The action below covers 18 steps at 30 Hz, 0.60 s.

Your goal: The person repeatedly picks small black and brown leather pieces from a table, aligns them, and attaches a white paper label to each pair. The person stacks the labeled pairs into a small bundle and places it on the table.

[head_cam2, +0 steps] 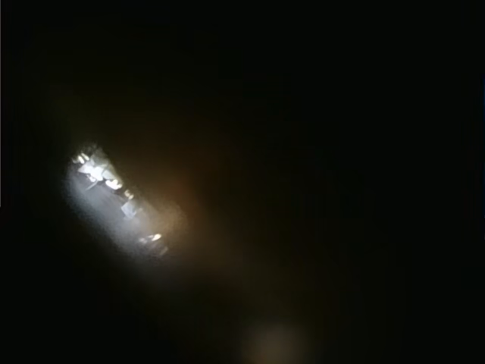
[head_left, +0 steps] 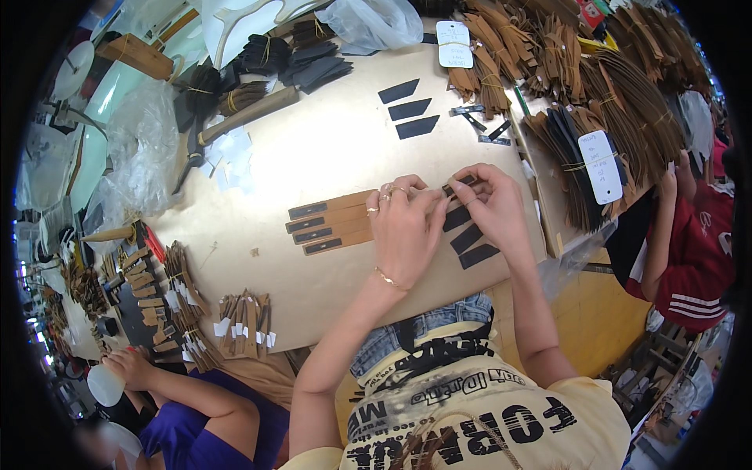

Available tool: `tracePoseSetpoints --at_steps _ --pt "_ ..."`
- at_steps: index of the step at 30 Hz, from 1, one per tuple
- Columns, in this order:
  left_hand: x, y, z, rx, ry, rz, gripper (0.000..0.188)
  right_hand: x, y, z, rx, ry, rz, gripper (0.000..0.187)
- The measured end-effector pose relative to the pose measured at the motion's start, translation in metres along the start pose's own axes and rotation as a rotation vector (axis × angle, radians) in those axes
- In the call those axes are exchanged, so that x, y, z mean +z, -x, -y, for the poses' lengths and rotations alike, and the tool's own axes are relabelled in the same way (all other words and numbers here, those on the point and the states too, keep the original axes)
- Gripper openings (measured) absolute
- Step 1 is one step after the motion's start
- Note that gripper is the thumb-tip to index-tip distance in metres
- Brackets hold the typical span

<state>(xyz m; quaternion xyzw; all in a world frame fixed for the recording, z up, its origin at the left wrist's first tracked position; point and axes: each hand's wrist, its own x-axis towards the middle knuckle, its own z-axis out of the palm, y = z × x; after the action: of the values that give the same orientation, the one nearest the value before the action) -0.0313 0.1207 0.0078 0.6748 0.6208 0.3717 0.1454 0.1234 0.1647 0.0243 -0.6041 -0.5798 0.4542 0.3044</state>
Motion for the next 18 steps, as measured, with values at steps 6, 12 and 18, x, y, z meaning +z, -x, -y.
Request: tracePoseSetpoints --at_steps 6,12,18 --pt "0.012 -0.003 -0.003 -0.154 0.012 0.012 0.011 -0.001 -0.004 -0.001 0.019 0.046 -0.017 0.012" --pt "0.012 -0.004 -0.007 -0.217 -0.064 0.024 0.008 -0.005 -0.007 -0.010 0.030 -0.067 0.000 0.010" --pt "0.020 -0.006 -0.012 -0.156 -0.194 -0.107 0.013 -0.008 -0.009 -0.014 0.008 -0.069 0.012 0.008"
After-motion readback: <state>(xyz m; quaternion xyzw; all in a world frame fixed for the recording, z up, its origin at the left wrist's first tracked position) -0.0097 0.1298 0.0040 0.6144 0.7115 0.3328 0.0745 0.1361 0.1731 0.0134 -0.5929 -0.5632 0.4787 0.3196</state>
